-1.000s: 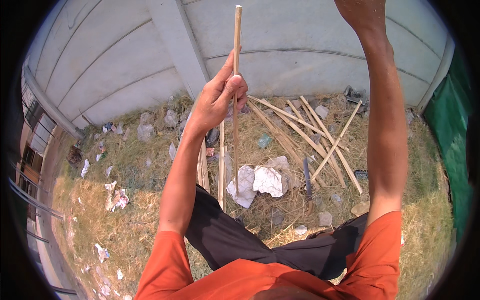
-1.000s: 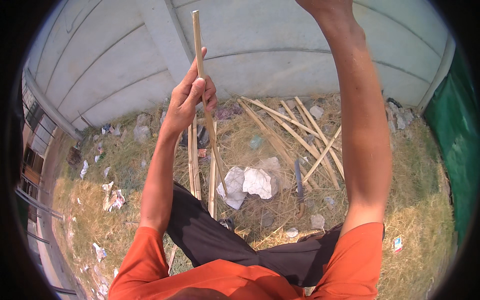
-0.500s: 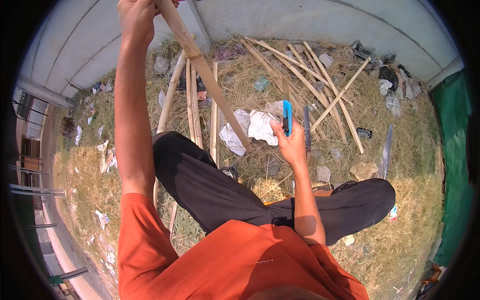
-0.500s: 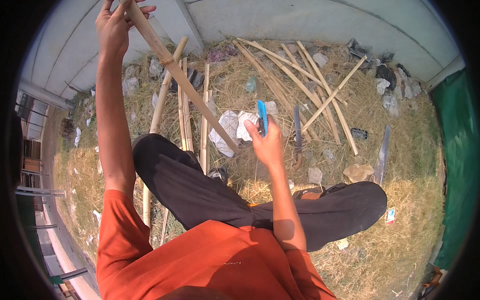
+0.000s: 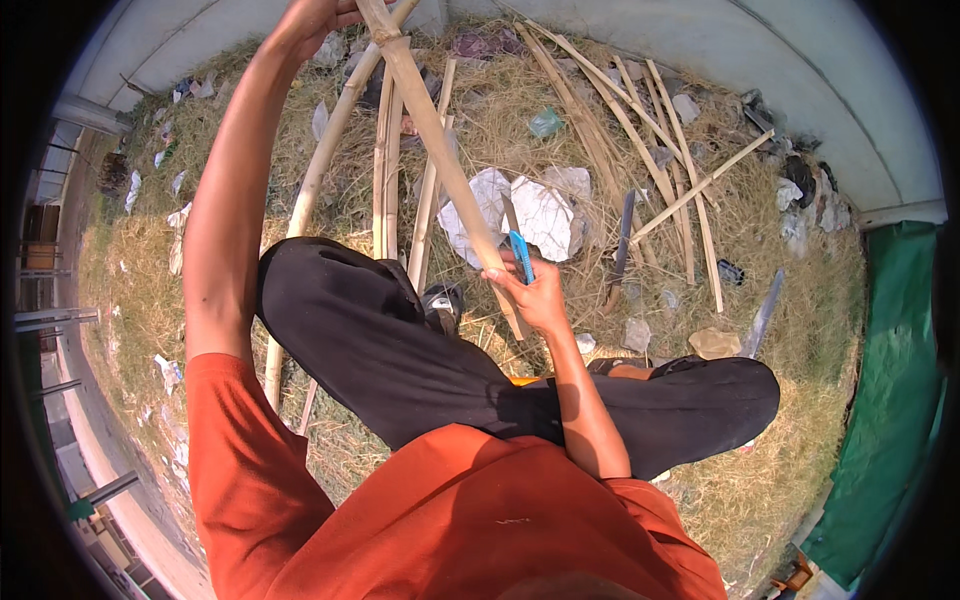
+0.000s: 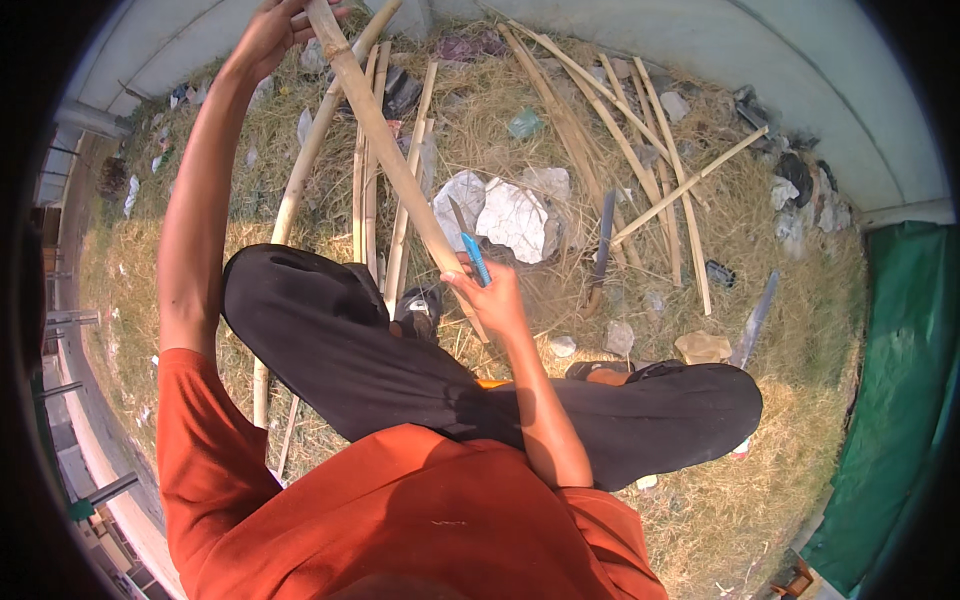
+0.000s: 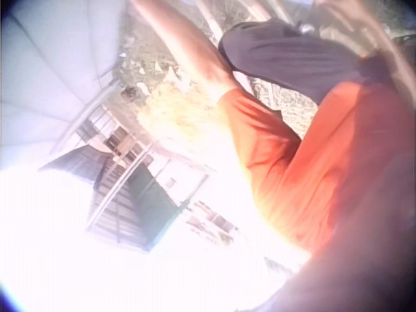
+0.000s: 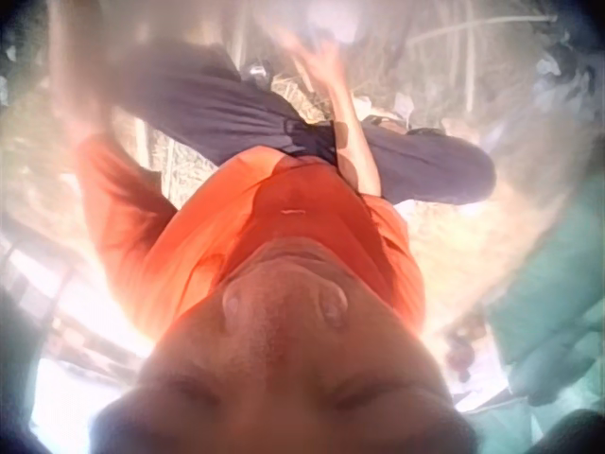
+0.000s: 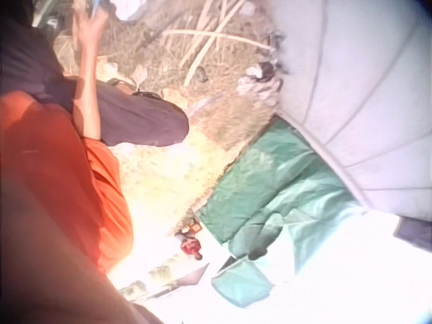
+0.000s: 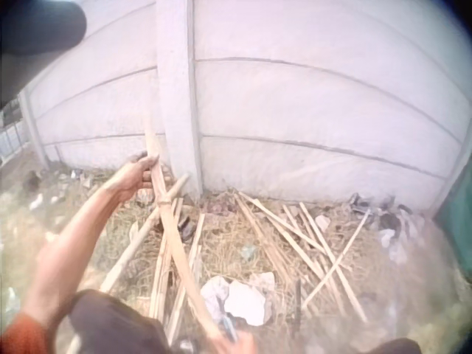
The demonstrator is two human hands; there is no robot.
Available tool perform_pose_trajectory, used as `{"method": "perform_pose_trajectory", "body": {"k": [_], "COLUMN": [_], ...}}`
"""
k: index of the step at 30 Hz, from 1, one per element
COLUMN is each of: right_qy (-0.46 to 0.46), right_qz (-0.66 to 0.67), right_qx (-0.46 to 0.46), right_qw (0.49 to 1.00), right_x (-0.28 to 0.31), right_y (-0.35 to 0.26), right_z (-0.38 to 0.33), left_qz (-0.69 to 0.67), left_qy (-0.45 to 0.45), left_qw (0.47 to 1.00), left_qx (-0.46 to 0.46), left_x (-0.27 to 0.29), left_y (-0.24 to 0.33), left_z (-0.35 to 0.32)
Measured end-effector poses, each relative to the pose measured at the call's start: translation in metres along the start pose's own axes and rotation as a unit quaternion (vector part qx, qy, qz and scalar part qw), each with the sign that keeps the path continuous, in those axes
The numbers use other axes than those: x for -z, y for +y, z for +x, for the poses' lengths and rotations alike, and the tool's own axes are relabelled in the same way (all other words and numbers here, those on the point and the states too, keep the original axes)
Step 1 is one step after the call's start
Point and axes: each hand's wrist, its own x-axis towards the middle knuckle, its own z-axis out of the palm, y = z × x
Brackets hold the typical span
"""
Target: The person sits on the ground and uses a small knife to shave and smooth a long bamboo stick. They rotate the stick and scrape along its length, occasionally inspecting the surface and adjusting their grip.
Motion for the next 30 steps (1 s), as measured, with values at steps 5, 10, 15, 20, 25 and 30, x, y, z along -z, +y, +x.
{"method": "perform_pose_trajectory", "body": {"k": [5,10,15,20,25,30], "right_qy": [0.003,-0.005,0.116,0.317,0.511,0.415], "right_qz": [0.041,-0.114,-0.228,-0.283,-0.349,-0.447], "right_qx": [-0.022,0.027,-0.082,-0.104,-0.198,-0.125], "right_qw": [0.999,0.993,0.963,0.899,0.760,0.782], "right_x": [-0.027,-0.046,0.018,0.156,0.290,0.338], "right_y": [-0.024,-0.003,0.008,0.070,0.102,0.104], "right_z": [0.033,0.080,0.082,0.082,0.073,0.106], "left_qz": [0.140,0.041,0.058,0.389,0.482,0.579], "left_qy": [-0.161,-0.106,-0.076,-0.027,0.103,-0.018], "left_qw": [0.967,0.984,0.980,0.880,0.854,0.815], "left_qx": [0.139,0.135,0.173,0.272,0.166,0.013], "left_x": [-0.050,-0.025,0.035,0.121,0.040,-0.032], "left_y": [-0.080,-0.140,-0.198,-0.327,-0.340,-0.338], "left_z": [-0.067,-0.061,-0.051,-0.111,-0.155,-0.221]}}
